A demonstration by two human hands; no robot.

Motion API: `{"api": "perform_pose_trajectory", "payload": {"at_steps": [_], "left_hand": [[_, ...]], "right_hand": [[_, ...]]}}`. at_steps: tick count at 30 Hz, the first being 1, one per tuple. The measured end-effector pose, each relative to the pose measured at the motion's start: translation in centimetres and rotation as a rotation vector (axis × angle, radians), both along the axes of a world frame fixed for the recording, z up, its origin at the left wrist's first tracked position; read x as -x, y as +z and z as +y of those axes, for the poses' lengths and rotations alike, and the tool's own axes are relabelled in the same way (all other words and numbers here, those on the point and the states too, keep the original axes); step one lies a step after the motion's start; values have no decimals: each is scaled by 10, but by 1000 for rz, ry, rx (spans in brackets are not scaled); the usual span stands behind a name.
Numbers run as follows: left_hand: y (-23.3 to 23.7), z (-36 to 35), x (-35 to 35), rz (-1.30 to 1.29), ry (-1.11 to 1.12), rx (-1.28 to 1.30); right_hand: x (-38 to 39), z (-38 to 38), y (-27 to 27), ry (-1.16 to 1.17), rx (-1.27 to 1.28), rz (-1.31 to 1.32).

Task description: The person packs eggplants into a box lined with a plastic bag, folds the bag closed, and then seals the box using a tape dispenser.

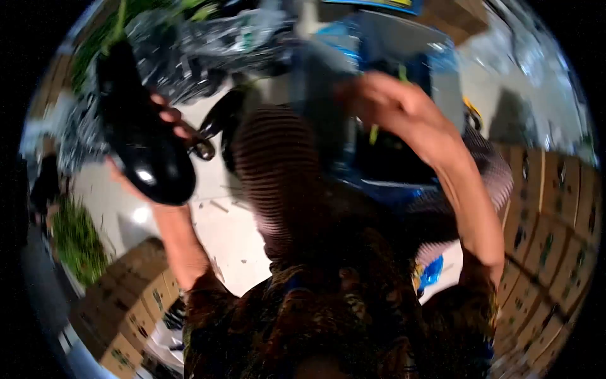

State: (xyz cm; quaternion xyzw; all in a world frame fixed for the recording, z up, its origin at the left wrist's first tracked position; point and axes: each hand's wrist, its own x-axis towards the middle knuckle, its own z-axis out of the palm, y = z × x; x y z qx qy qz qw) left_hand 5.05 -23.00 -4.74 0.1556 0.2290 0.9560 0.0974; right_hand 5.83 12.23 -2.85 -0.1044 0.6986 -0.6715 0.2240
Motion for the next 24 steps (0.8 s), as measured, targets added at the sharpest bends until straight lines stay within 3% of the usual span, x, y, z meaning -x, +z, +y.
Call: {"api": "perform_pose_trajectory", "payload": {"at_steps": [1,2,4,5,7,9,11,14,17,21,24], "left_hand": [[19,16,11,-46,-118,-15],[38,37,22,-61,-222,-4],[68,83,28,-102,-164,267],[73,103,34,24,-152,433],[72,144,30,168,-121,751],[65,172,32,348,-90,998],[46,173,57,496,-424,1343],[38,148,65,430,-480,1248],[19,121,81,190,-502,1109],[-10,101,86,-133,-285,1218],[-40,72,93,-259,-274,1147]], "right_hand": [[10,0,8,33,70,115],[19,-2,8,-98,189,50],[38,-12,38,-163,243,143],[39,-11,53,-117,485,13],[37,-9,79,-142,535,-184],[29,-2,72,-370,342,-111],[20,34,30,-349,308,-38],[3,39,-5,-551,107,-217],[15,49,-42,-679,71,-426],[23,44,-55,-571,32,-499],[19,42,-104,-553,-51,-422]]}}
